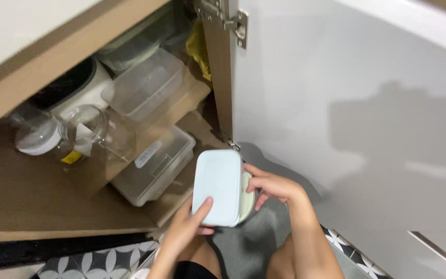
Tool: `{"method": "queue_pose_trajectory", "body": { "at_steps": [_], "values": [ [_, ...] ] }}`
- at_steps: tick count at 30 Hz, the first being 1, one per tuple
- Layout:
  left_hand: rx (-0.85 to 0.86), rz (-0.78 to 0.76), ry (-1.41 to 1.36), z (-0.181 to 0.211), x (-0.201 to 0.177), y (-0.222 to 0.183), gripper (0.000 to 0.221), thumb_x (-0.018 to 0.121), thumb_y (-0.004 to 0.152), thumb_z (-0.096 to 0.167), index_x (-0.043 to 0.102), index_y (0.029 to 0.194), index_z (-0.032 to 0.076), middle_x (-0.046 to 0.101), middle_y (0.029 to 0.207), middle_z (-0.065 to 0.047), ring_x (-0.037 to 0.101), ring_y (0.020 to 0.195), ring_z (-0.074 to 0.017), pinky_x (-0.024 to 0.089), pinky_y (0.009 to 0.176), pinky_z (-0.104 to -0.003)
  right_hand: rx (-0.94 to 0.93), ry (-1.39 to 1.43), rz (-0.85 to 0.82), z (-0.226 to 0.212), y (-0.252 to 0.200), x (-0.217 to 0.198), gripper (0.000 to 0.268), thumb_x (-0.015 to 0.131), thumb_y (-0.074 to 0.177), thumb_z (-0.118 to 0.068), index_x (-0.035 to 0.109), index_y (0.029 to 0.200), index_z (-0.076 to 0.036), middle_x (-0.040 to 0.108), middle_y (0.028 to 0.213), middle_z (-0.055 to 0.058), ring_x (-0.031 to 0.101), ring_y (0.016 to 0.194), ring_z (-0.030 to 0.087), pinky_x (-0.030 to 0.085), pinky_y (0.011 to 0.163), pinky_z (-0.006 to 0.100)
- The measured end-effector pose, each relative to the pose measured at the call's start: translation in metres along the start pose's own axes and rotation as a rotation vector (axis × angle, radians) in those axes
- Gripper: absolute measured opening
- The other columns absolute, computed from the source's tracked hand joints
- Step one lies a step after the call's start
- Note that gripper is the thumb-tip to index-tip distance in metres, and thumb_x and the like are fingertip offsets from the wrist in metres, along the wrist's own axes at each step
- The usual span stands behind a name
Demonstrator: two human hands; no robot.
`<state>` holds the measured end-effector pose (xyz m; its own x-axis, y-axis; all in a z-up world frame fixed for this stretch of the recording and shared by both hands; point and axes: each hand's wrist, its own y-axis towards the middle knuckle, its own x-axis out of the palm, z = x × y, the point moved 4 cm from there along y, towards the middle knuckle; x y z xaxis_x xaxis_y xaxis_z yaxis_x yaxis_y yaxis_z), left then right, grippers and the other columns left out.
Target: Cleaning a kitchen counter, baking pans, and tools after use.
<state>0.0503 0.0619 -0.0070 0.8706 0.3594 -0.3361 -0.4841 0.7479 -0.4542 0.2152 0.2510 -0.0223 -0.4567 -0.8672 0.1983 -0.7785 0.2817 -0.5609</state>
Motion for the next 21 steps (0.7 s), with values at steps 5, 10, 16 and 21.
{"method": "queue_pose_trajectory", "body": {
  "at_steps": [5,10,16,21],
  "values": [
    [-0.239,0.045,-0.605,0.003,0.006,-0.021,0.057,0.065,0.094,0.035,0.054,0.144,0.01,0.07,0.125,-0.018,0.076,0.1,-0.0263,0.067,0.072,-0.037,-0.059,-0.045,0.044,-0.023,-0.017,0.011,0.083,0.057,0.073,-0.016,0.039,0.154,-0.018,0.054,0.141,0.014,0.062,0.112,0.025,0.063,0.064,0.036],
    [0.174,0.191,-0.846,0.041,-0.048,-0.027,0.054,0.056,0.091,0.016,0.049,0.144,0.003,0.067,0.128,-0.016,0.067,0.113,-0.0256,0.058,0.09,-0.038,-0.207,0.203,0.108,-0.003,-0.003,-0.014,0.083,0.055,0.076,-0.018,0.04,0.158,-0.019,0.061,0.133,0.02,0.06,0.083,0.031,0.059,0.062,0.032],
    [0.516,0.45,-0.964,0.135,-0.147,-0.026,0.039,0.045,0.093,0.014,0.044,0.128,-0.003,0.055,0.125,-0.017,0.068,0.106,-0.0254,0.064,0.082,-0.046,-0.101,0.013,0.248,-0.016,-0.019,-0.001,0.081,0.057,0.07,-0.017,0.047,0.15,-0.023,0.062,0.132,0.004,0.067,0.091,0.015,0.056,0.059,0.033],
    [0.859,0.621,-0.799,0.165,-0.201,0.016,0.04,0.048,0.107,0.024,0.039,0.137,-0.002,0.054,0.134,-0.022,0.067,0.107,-0.026,0.064,0.08,-0.04,-0.043,-0.123,0.219,-0.017,-0.025,0.007,0.081,0.061,0.072,-0.02,0.05,0.152,-0.026,0.064,0.128,0.011,0.06,0.084,0.022,0.055,0.061,0.03]
  ]
}}
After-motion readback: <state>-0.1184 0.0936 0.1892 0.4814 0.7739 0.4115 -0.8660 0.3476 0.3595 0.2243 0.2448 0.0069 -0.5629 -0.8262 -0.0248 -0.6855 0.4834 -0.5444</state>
